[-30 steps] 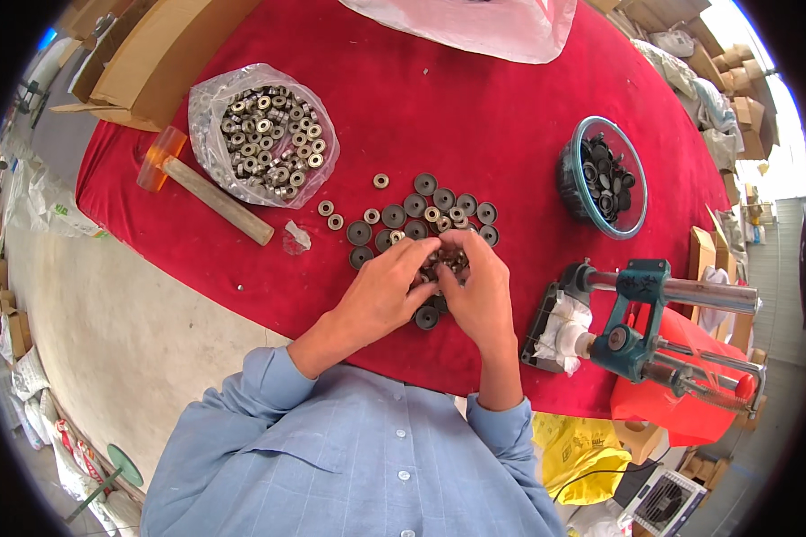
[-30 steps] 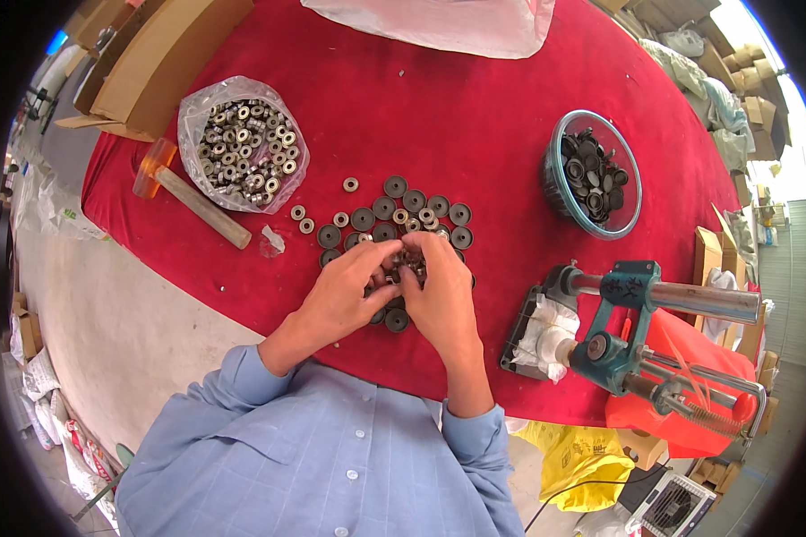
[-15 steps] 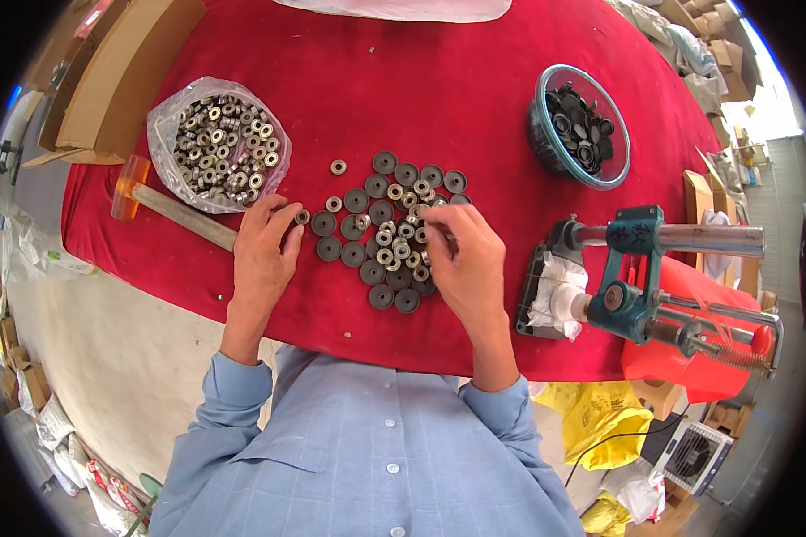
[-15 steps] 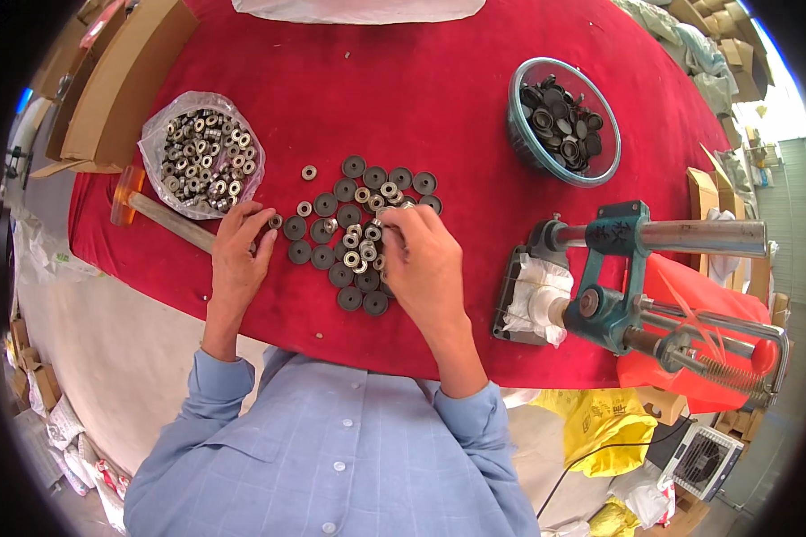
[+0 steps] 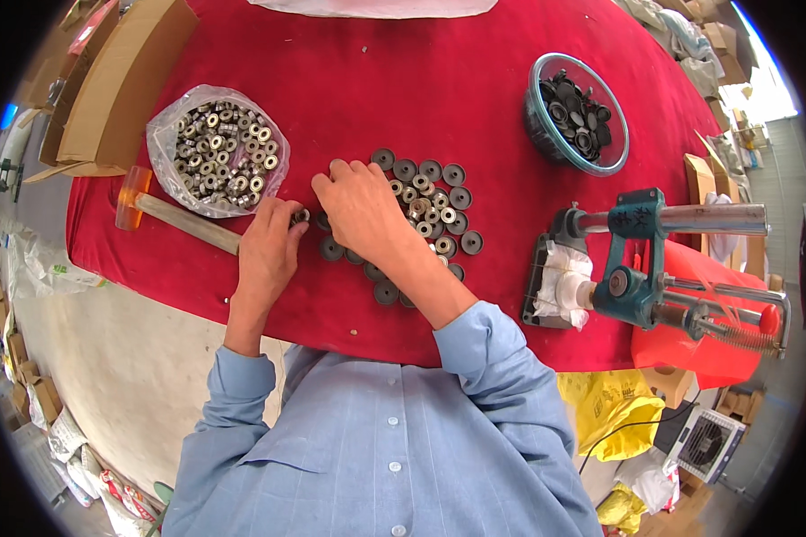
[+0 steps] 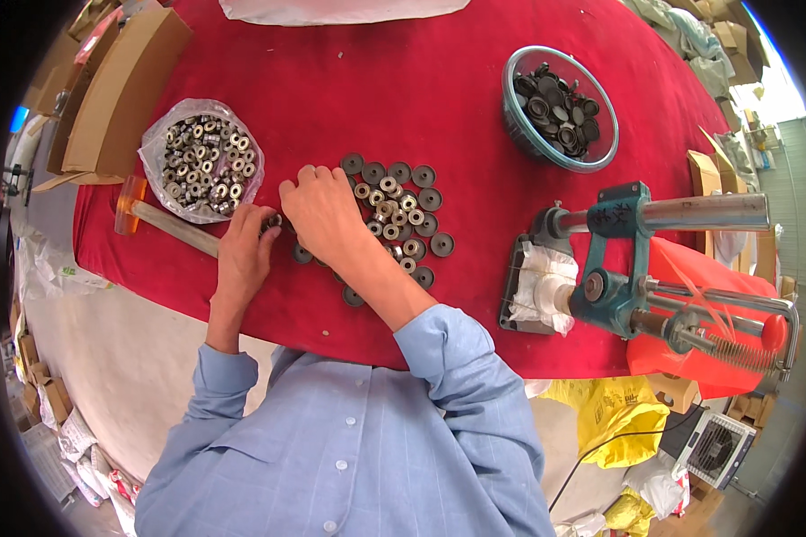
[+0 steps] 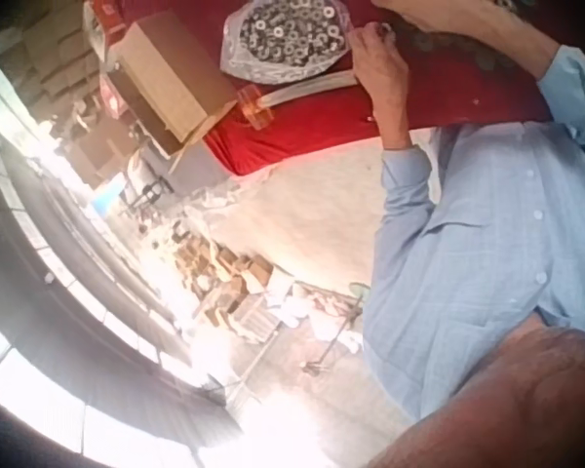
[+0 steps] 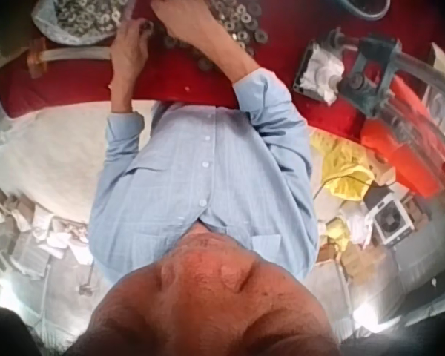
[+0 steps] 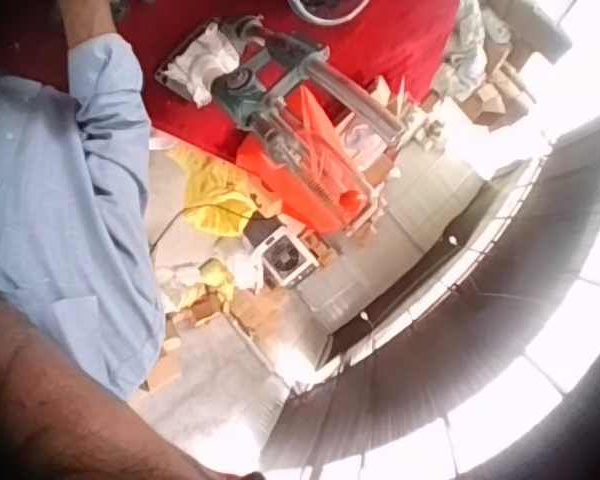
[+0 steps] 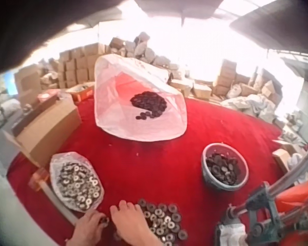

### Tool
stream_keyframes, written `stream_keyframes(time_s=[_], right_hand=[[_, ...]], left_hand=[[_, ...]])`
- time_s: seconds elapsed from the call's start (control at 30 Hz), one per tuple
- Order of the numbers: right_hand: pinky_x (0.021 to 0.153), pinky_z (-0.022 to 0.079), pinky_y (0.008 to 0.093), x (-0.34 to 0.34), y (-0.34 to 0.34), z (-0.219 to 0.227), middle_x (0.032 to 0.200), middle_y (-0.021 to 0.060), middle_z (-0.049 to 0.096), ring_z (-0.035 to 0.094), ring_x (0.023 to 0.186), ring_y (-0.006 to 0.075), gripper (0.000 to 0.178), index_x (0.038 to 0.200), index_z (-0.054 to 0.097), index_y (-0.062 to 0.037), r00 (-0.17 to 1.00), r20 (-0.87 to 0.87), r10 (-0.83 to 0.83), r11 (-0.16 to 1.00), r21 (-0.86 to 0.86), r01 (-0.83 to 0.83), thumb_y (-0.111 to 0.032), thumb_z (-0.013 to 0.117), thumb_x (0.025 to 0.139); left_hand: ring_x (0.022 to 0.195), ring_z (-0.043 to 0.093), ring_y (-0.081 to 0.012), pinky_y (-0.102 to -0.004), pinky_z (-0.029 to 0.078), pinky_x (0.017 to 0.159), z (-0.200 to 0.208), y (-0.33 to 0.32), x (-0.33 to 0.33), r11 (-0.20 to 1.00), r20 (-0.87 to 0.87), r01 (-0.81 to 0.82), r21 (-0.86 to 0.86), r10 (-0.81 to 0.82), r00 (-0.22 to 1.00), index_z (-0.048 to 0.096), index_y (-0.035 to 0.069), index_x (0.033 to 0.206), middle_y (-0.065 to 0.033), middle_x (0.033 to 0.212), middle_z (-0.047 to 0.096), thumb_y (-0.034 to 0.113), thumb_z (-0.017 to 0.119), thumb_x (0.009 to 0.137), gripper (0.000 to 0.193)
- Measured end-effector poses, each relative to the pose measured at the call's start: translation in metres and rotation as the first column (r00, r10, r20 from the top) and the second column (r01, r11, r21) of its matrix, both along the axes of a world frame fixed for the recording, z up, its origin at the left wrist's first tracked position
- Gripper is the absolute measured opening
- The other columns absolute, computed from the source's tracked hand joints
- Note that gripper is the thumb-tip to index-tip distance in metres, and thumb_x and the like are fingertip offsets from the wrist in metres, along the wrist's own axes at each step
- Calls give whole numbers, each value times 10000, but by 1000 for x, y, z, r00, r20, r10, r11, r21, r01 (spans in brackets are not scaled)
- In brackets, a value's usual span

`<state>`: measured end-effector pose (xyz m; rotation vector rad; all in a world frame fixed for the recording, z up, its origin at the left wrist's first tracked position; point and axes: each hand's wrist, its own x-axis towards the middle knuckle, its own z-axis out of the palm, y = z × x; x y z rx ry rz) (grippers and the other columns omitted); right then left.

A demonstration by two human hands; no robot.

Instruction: The person arranges dark circular discs on a red table, then places metallic snap fastener components into each disc. They use a rubber mallet to tap the assembled fasteners to seat the components. The person continues assembling and tapping the fasteners in batches.

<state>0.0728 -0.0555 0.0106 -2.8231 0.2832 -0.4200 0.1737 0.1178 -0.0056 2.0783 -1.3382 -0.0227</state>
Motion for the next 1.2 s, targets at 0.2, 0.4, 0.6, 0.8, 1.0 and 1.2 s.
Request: stream_keyframes(time_s=[0.2,0.4,0.6,0.8,1.0,1.2], right_hand=[[736,604,393,-62,-19,37,970,124,707,760,833,260,285,1117,697,-47,936,235,-262,883,450,134,-32,772,843],[670,575,327,-189,-5,40,995,106,686,701,780,213,296,1044,680,-38,869,163,-468,813,466,350,78,766,786],[710,593,368,-204,30,2,1047,128,682,714,828,249,310,1075,683,-29,772,265,-577,774,480,414,71,793,802],[770,593,408,-190,27,-20,1063,127,680,696,924,301,287,1084,683,-2,835,277,-475,865,320,386,48,806,829],[825,585,420,-196,38,-24,1134,138,671,676,997,316,304,1149,726,22,834,293,-468,879,251,405,80,742,851],[959,505,432,-209,61,-25,1323,104,659,636,1137,305,453,1308,735,-18,856,166,-489,865,-33,501,52,654,868]], left_hand=[[931,682,-332,-411,565,767,24,1,-28,997,-210,-6,-76,-10,978,648,17,1199,-153,1084,645,11,735,953,262],[945,675,-309,-389,570,779,27,7,-83,989,-367,108,-102,-138,920,665,4,1200,-153,1092,639,2,745,949,264],[919,629,-169,-308,531,780,19,6,-104,989,-551,138,-58,-147,822,665,-22,1226,-106,1132,664,-2,676,1010,217],[790,588,-88,-245,470,685,15,13,-95,987,-991,-110,-114,-121,-60,680,-42,1241,-82,1032,714,214,532,1157,308],[784,591,-99,-248,435,651,7,22,-92,980,-991,-159,-122,-128,-25,669,-23,1232,-93,1033,695,204,552,1149,269],[761,602,-85,-236,450,639,3,26,-102,975,-920,-150,-162,-94,381,674,-39,1218,-68,1027,684,135,543,1143,231]])
